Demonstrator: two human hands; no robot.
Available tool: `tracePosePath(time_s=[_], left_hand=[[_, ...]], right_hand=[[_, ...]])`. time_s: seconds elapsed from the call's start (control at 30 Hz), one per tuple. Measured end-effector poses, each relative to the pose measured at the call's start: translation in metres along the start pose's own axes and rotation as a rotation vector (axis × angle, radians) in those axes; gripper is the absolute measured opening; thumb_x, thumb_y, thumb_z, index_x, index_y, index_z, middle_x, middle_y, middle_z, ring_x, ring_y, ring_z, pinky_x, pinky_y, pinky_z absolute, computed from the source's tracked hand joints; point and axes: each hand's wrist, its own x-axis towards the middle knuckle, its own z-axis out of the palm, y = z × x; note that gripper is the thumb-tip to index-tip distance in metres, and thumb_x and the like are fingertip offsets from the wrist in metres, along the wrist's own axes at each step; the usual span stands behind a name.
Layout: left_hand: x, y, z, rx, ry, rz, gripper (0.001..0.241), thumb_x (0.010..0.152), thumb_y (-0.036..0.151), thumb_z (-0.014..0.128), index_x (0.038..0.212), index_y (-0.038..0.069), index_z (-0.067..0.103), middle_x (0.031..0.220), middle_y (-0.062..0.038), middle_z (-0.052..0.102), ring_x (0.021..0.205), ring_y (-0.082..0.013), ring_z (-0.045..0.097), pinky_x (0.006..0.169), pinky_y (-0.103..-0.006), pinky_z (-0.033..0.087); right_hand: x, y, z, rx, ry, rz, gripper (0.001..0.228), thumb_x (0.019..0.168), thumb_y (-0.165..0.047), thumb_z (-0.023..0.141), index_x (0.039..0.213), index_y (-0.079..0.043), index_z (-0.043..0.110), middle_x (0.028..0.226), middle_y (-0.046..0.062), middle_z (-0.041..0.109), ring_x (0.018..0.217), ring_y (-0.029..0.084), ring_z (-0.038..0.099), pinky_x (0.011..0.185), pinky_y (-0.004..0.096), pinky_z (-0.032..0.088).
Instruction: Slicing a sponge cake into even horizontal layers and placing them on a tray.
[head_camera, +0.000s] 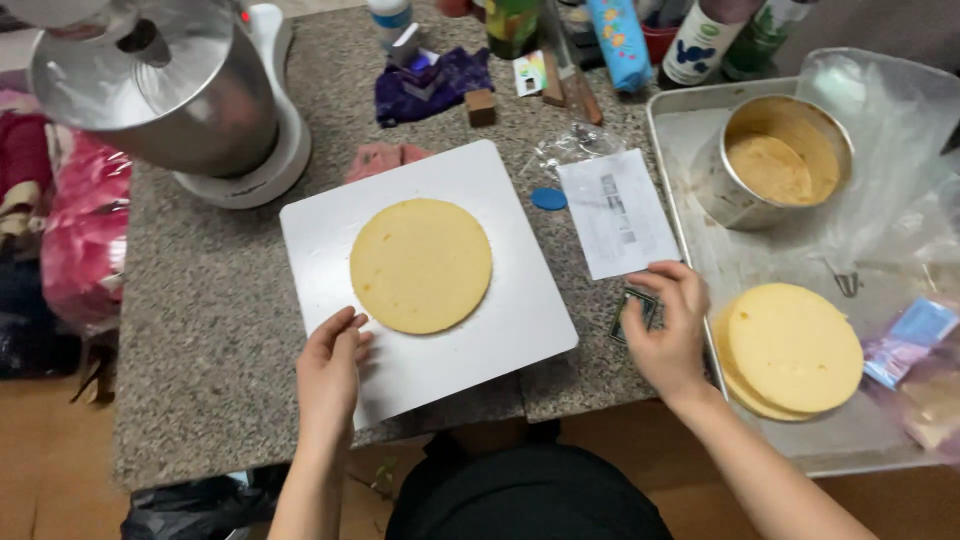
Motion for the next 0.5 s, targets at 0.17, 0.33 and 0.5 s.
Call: tracePosePath(time_s=[0.17, 0.33, 0.5], left_hand=[[0.017, 0.016, -0.006, 0.105, 0.016, -0.025, 0.056, 0.094, 0.018, 0.058, 0.146, -0.002, 0.049, 0.132, -0.01, 0.066, 0.104, -0.0159, 0.066, 0.088, -0.0313, 0.055], [0.045, 0.006, 0.008, 0.189, -0.049, -0.033, 0.063, 0.092, 0.022, 0.061, 0.149, -0.002, 0.046, 0.125, -0.01, 0.067, 0.098, -0.0162, 0.065, 0.083, -0.031, 0.054], [0.066, 0.005, 0.014, 0.09, -0.096, -0.174, 0.065, 0.09, 0.026, 0.067, 0.144, -0.003, 0.047, 0.108, -0.009, 0.068, 0.089, -0.0158, 0.063, 0.076, -0.0309, 0.053]], right_hand=[[0.051, -0.034, 0.085, 0.344, -0.307, 0.242, 0.034, 0.092, -0.011, 0.064, 0.125, -0.006, 0.067, 0.124, 0.011, 0.063, 0.113, 0.024, 0.06, 0.097, 0.036, 0.05], [0.075, -0.032, 0.15, 0.429, -0.611, 0.531, 0.056, 0.091, -0.02, 0.068, 0.141, -0.002, 0.052, 0.132, 0.008, 0.061, 0.12, 0.017, 0.059, 0.099, 0.032, 0.048], [0.095, -0.063, 0.156, 0.493, -0.643, 0.815, 0.067, 0.087, -0.022, 0.068, 0.146, -0.001, 0.042, 0.129, 0.009, 0.06, 0.109, 0.017, 0.064, 0.085, 0.035, 0.058]])
